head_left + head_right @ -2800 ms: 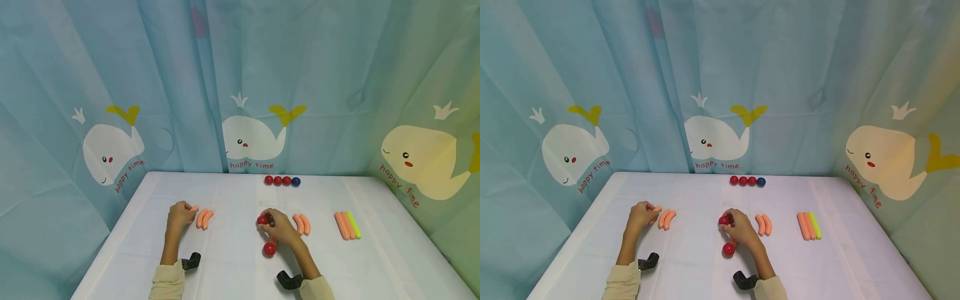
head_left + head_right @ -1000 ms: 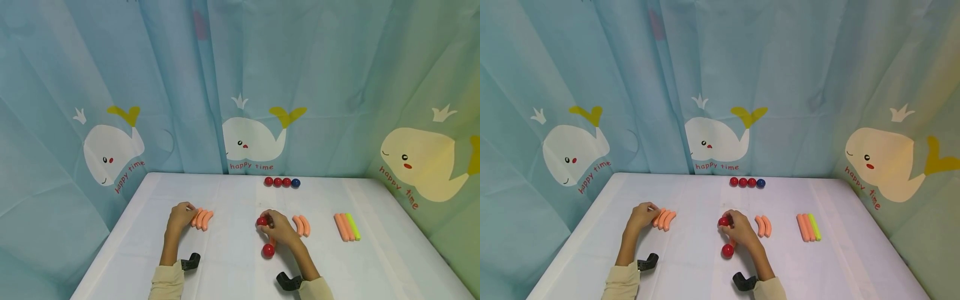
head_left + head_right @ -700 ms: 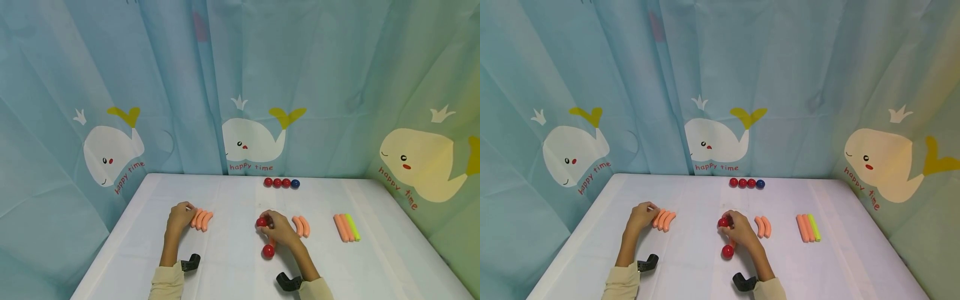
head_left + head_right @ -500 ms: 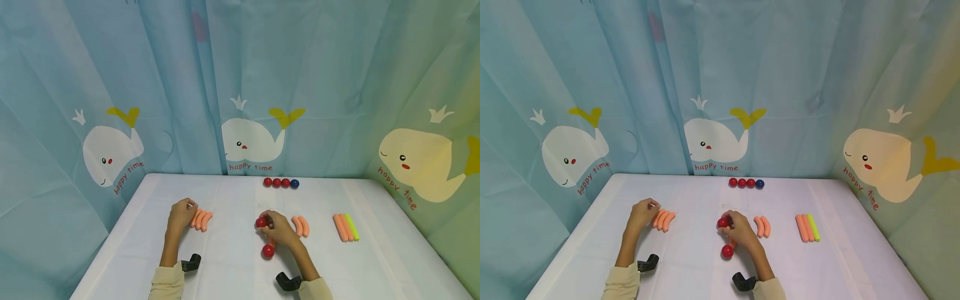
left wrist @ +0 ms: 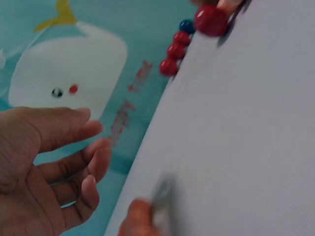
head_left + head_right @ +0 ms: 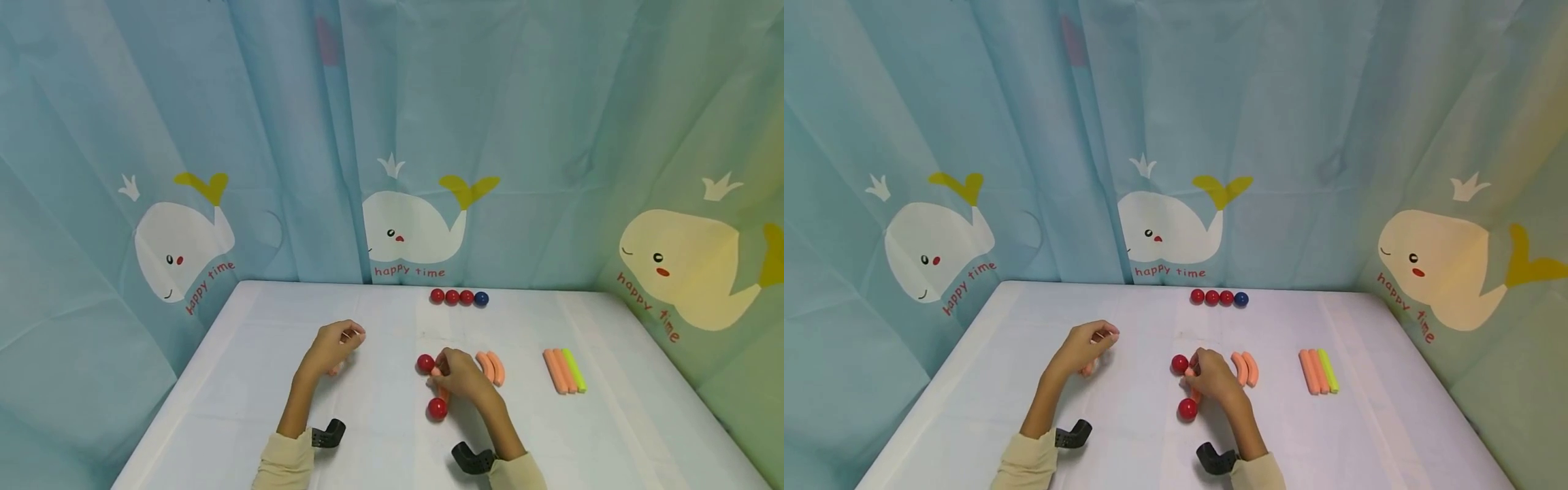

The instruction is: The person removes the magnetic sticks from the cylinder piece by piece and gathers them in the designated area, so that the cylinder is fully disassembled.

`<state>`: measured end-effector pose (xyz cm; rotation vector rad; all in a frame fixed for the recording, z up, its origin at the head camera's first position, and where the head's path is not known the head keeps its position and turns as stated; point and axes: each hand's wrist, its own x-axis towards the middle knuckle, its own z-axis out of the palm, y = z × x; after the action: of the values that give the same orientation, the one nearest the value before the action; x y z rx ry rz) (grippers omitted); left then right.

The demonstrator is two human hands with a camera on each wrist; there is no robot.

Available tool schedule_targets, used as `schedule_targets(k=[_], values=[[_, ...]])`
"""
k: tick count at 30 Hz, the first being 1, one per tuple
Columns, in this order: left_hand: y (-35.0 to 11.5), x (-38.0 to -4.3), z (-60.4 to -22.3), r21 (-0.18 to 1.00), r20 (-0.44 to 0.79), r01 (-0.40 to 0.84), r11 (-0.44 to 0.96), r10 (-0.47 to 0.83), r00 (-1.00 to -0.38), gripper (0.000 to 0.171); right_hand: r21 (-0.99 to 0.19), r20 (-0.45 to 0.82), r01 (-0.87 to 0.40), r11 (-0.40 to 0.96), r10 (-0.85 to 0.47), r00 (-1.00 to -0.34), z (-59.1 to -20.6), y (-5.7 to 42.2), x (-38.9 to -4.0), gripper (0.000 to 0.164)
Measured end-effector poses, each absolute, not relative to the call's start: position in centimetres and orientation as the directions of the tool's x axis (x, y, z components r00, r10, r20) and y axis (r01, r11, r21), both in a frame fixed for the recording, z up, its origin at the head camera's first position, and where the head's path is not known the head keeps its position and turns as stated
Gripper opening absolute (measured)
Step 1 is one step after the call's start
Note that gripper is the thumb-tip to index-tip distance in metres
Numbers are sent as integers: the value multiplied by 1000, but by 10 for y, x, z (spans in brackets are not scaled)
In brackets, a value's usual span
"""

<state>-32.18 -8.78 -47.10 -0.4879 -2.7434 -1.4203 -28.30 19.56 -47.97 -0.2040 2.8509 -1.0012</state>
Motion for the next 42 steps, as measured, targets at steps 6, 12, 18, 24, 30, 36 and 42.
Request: schedule_targets(k=[6,12,18,24,30,36,42], values=[[-60,-317,-478,785,142,357,505,415,-899,22,-576,-110,-57,815,-147,-983,-473,195,-277,19],[-40,-313,-486,777,125,386,498,479,-869,24,-590,-68,-89,802,-159,-985,-475,194,-278,17],[-27,-312,-494,766,120,408,496,513,-850,30,-620,-6,-163,767,-212,-977,-481,192,-284,12],[-14,-309,-502,730,130,437,525,522,-843,36,-581,148,-347,736,-324,-934,-490,196,-287,7],[-4,-307,-504,711,170,456,536,497,-851,34,-559,207,-419,715,-368,-906,-493,197,-290,8],[0,-303,-503,708,163,423,566,452,-877,30,-570,204,-426,703,-382,-901,-493,198,-291,9],[1,-302,-504,706,180,425,567,436,-882,28,-585,193,-416,697,-378,-906,-493,198,-290,10]])
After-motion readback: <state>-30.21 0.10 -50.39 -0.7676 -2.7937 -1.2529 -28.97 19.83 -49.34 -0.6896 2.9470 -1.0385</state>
